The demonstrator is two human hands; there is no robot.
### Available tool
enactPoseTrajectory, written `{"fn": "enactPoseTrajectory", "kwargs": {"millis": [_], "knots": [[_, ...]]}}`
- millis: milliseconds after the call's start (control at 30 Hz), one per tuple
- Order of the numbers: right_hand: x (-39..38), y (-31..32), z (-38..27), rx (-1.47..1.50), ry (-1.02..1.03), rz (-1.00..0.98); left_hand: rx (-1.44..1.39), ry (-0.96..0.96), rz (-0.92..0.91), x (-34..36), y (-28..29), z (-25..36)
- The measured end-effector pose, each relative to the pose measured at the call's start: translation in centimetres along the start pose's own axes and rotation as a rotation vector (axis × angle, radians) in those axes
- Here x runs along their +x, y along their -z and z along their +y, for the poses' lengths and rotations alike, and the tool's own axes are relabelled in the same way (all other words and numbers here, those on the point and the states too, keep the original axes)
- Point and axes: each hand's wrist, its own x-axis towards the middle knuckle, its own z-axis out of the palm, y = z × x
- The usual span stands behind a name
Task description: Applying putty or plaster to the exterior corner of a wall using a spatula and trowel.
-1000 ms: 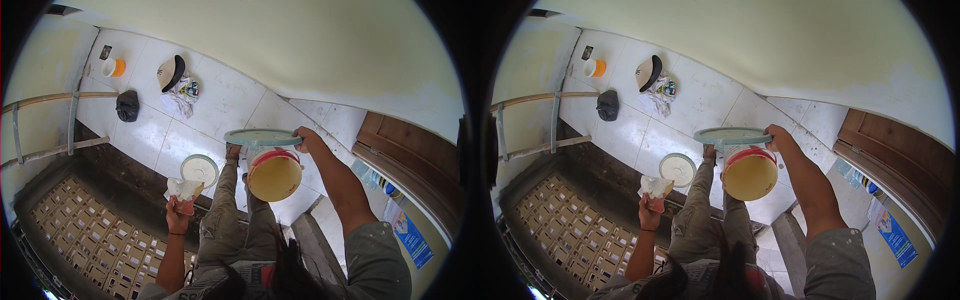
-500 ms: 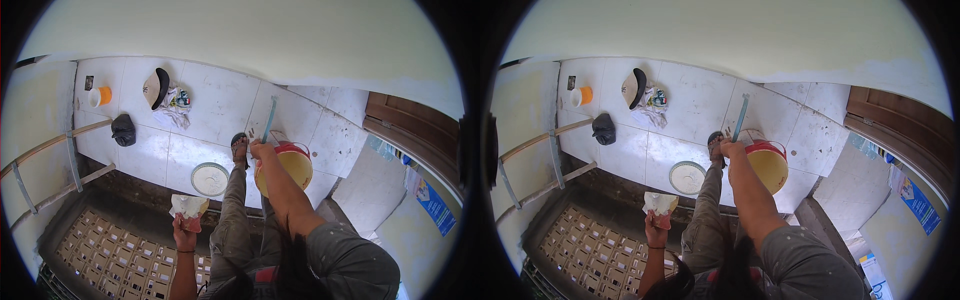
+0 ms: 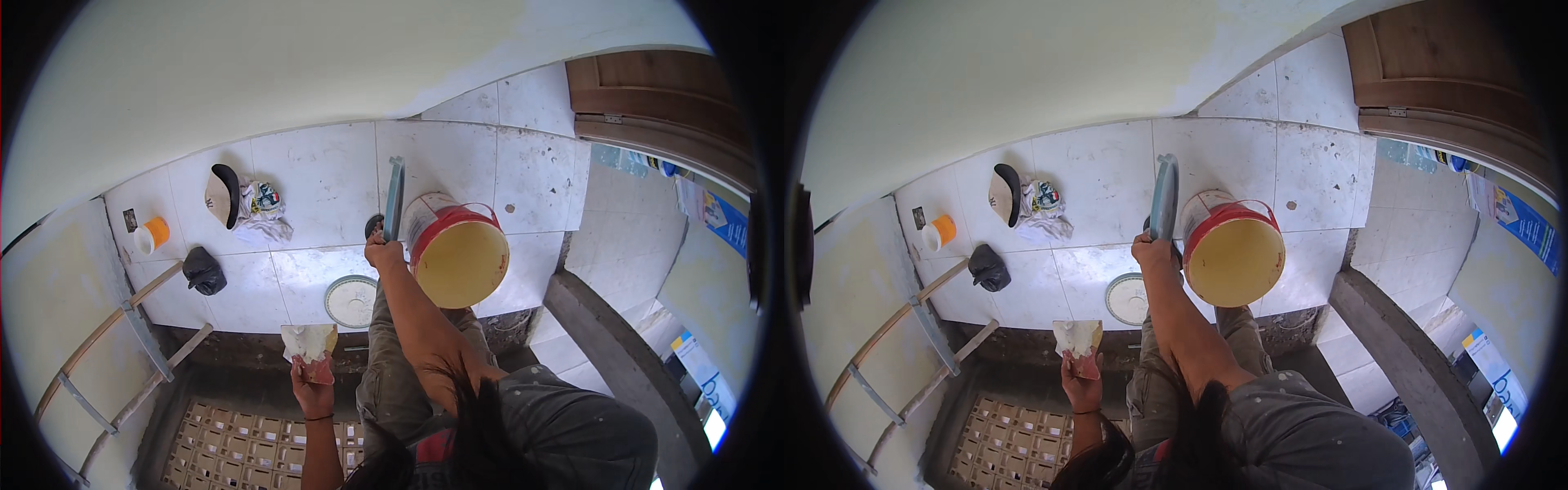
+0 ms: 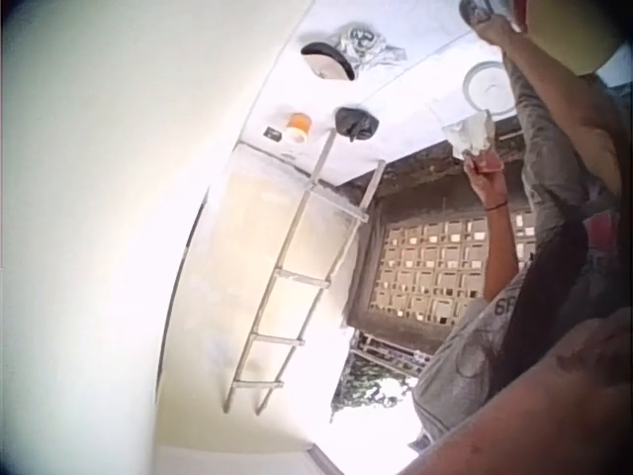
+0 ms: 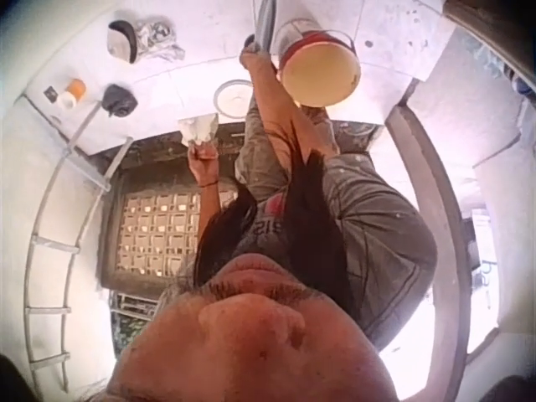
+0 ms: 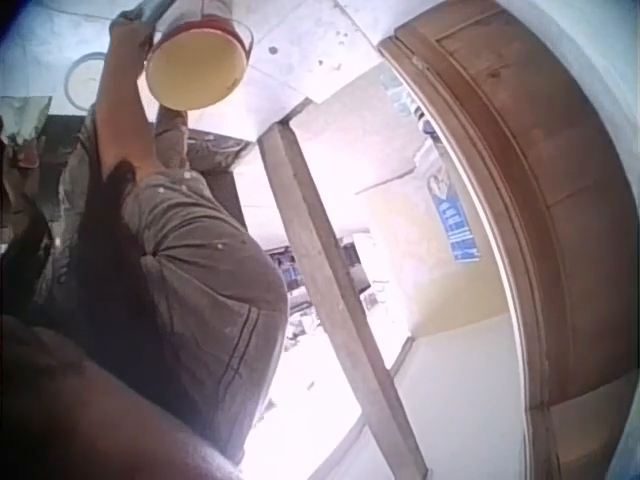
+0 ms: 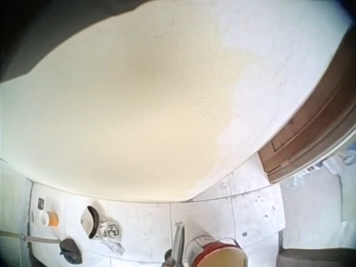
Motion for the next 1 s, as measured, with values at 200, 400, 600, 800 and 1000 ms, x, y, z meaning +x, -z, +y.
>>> {"fn": "enactPoseTrajectory", "kwargs": {"millis": [200, 400, 600, 800, 1000], "knots": [[-1.0, -0.7, -5.3, -0.113, 0.07, -0.017, -0.085, -0.022, -0.09, 1.1, -6.8, 0.0], [-9.9, 2.1, -1.4, -0.558, 0.398, 0.137, 0.036, 0.019, -0.241, 2.6, -13.2, -0.6], [-17.0, 10.1, 2.3, -1.599, 0.699, -0.409, 0.261, -0.045, -0.177, 1.7, -16.3, -2.7], [-22.3, 11.1, 2.9, -1.483, 0.506, -0.443, 0.343, -0.365, -0.032, 2.7, -10.5, -1.4], [-22.8, 17.7, -1.3, -1.642, 0.228, -0.821, 0.236, -0.431, -0.074, 0.4, -7.1, -2.5]]}}
